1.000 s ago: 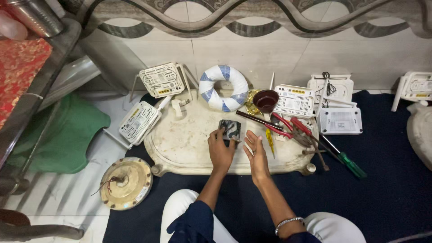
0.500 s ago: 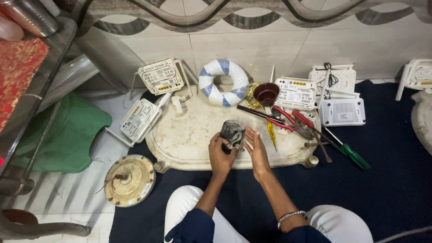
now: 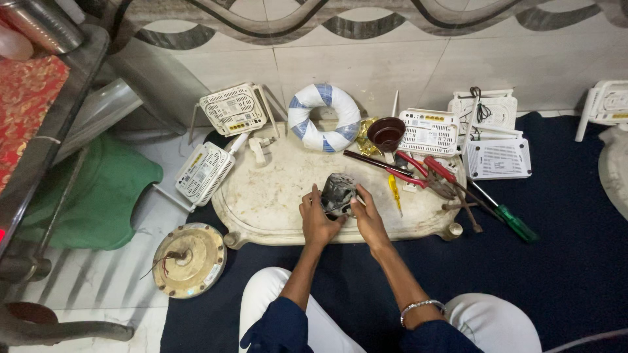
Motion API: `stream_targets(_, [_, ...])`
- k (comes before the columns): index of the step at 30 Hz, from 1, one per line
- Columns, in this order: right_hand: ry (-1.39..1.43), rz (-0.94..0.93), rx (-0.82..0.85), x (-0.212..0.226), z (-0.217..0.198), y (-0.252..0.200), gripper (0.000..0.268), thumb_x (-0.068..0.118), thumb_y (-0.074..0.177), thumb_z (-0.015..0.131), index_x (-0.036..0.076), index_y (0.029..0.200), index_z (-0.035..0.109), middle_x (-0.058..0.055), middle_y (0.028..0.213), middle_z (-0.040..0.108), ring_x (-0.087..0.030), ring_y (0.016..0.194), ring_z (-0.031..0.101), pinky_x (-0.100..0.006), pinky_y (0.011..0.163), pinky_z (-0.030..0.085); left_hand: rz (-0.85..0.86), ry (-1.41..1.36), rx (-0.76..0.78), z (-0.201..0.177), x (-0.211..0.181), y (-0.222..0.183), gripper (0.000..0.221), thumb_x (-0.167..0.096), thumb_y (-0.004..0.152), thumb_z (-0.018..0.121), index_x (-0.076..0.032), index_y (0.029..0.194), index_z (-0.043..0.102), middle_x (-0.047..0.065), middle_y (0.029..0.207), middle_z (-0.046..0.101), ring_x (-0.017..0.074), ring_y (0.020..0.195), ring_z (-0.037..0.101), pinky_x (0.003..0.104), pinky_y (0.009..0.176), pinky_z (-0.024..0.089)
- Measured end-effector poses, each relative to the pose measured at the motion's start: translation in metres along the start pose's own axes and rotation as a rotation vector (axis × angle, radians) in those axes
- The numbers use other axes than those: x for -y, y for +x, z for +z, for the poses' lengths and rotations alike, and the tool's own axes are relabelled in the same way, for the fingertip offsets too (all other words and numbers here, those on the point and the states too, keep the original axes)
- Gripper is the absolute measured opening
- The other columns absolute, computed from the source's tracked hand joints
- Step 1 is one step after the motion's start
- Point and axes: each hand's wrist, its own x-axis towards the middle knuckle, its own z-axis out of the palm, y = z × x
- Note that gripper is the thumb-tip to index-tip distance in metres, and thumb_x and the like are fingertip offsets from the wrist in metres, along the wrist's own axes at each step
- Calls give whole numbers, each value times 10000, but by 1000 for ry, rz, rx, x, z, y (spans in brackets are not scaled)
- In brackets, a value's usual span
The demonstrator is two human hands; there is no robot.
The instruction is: The person sits on the floor and works on a small electric motor. They use a screwdriver to loosen parts, then use pliers to adjust wires and components inside the motor housing.
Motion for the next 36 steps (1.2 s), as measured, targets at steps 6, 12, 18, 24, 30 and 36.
stream_targets(6, [161, -199, -16, -18, -1, 11, 440, 199, 951, 680, 137, 1337, 479, -139, 1308, 578, -234, 1205, 569, -371, 921, 541, -144, 97, 141, 2, -13, 2, 999, -233, 583, 906, -216, 1475, 454, 104, 1377, 429, 349, 1308, 388, 527, 1032, 423])
stream_targets(12, [169, -189, -105, -30, -3, 6, 366, 161, 931, 736, 107, 1229, 529, -139, 1250, 620, -227, 1144, 605, -342, 850, 534, 146, 68, -88, 8, -16, -12, 1010, -203, 503, 963, -72, 1344, 419, 153, 1332, 515, 419, 1305, 410, 701, 1051, 261])
stream_targets(18, [-8, -441, -59, -17, 9, -4, 437, 19, 780, 840, 81, 1132, 588, -112, 1447, 539, -239, 1329, 571, -350, 1007, 543, 30, -224, -140, 6, 7, -12, 875, -203, 611, 892, -45, 1352, 456, 191, 1301, 565, 385, 1238, 572, 439, 1090, 479])
stream_targets(24, [40, -518, -35, 7, 19, -14, 566, -35, 747, 840, 76, 1230, 566, -100, 1446, 511, -227, 1359, 528, -368, 1111, 504, 264, -219, -238, 4, 14, -6, 935, -165, 586, 921, -30, 1413, 508, 209, 1398, 571, 430, 1367, 491, 489, 1162, 396])
stream_targets(30, [-122, -481, -45, 21, 15, -23, 744, -38, 760, 803, 93, 1442, 538, -96, 1417, 503, -233, 1358, 541, -366, 1089, 529, 274, -217, -228, 5, 10, -11, 919, -132, 598, 910, -43, 1420, 508, 198, 1403, 571, 421, 1401, 457, 500, 1178, 379])
stream_targets(36, [-231, -461, -45, 30, 20, -24, 745, 1, 779, 800, 92, 1459, 509, -99, 1425, 493, -244, 1350, 540, -341, 986, 584, 124, -355, -157, -9, -5, -12, 887, -137, 599, 926, -72, 1381, 512, 170, 1312, 604, 368, 1244, 599, 439, 1038, 503])
